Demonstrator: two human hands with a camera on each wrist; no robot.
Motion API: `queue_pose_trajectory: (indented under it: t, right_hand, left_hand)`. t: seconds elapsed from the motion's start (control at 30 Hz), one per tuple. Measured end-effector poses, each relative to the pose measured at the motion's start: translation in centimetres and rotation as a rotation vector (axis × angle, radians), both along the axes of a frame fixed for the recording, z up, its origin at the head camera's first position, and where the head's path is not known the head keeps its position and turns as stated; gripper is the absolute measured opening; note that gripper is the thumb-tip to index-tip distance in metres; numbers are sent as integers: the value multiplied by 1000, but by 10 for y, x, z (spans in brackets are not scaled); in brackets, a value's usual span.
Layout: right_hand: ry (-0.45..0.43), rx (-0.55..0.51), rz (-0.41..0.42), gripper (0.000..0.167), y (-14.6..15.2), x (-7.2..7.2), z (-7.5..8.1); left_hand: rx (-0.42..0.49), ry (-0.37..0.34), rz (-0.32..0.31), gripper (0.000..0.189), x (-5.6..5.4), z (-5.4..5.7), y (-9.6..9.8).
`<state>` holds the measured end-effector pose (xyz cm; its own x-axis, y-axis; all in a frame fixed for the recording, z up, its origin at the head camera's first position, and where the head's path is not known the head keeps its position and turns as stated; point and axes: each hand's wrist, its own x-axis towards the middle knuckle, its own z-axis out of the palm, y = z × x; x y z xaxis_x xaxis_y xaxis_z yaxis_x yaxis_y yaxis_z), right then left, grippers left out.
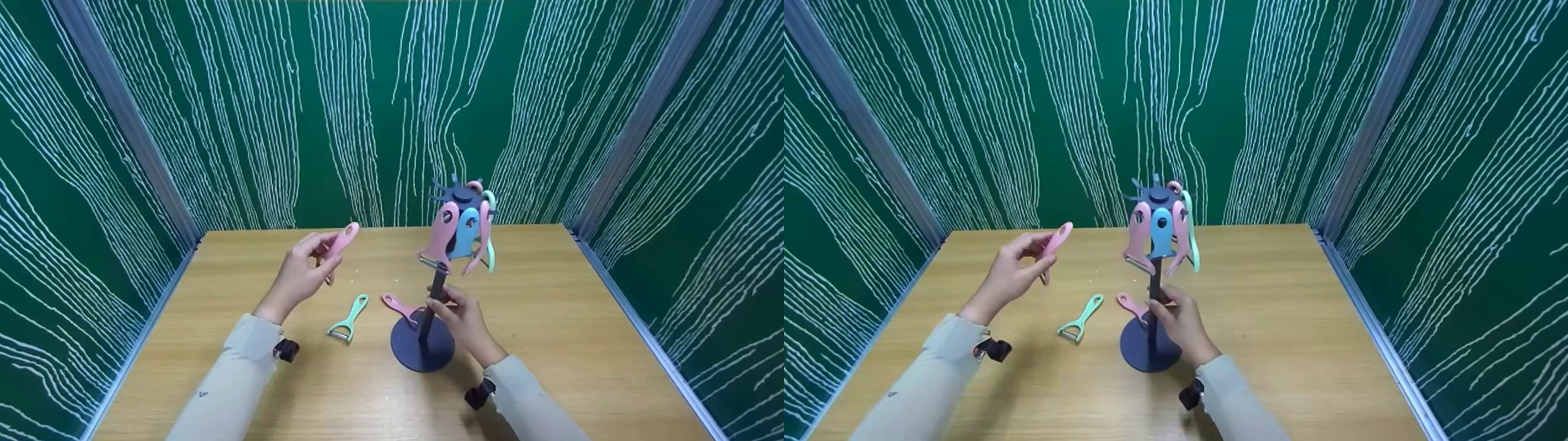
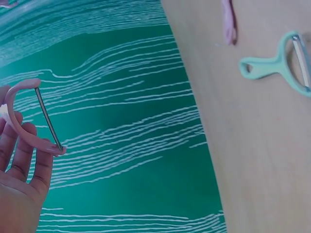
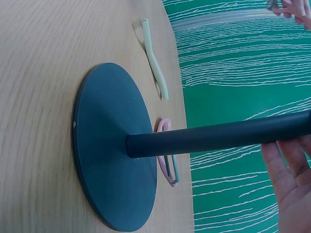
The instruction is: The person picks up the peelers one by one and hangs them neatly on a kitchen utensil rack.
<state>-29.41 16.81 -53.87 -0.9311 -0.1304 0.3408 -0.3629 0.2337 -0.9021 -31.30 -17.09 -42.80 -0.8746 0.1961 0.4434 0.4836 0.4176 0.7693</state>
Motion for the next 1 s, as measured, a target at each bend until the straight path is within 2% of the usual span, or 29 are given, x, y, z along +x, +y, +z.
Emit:
queue_pose_trajectory:
  t: [0.37, 0.7, 1.0]
  right_hand:
    - [-11, -12, 2, 24, 0, 0, 0]
    - [14, -47, 19, 24, -2, 2, 0]
    - [-19, -23, 4, 25, 0, 1, 1]
  left_hand:
    - [-2, 76, -50, 39, 1, 22, 15]
    - [0, 178, -116, 39, 5, 47, 33]
    - [-17, 201, -136, 43, 11, 64, 46]
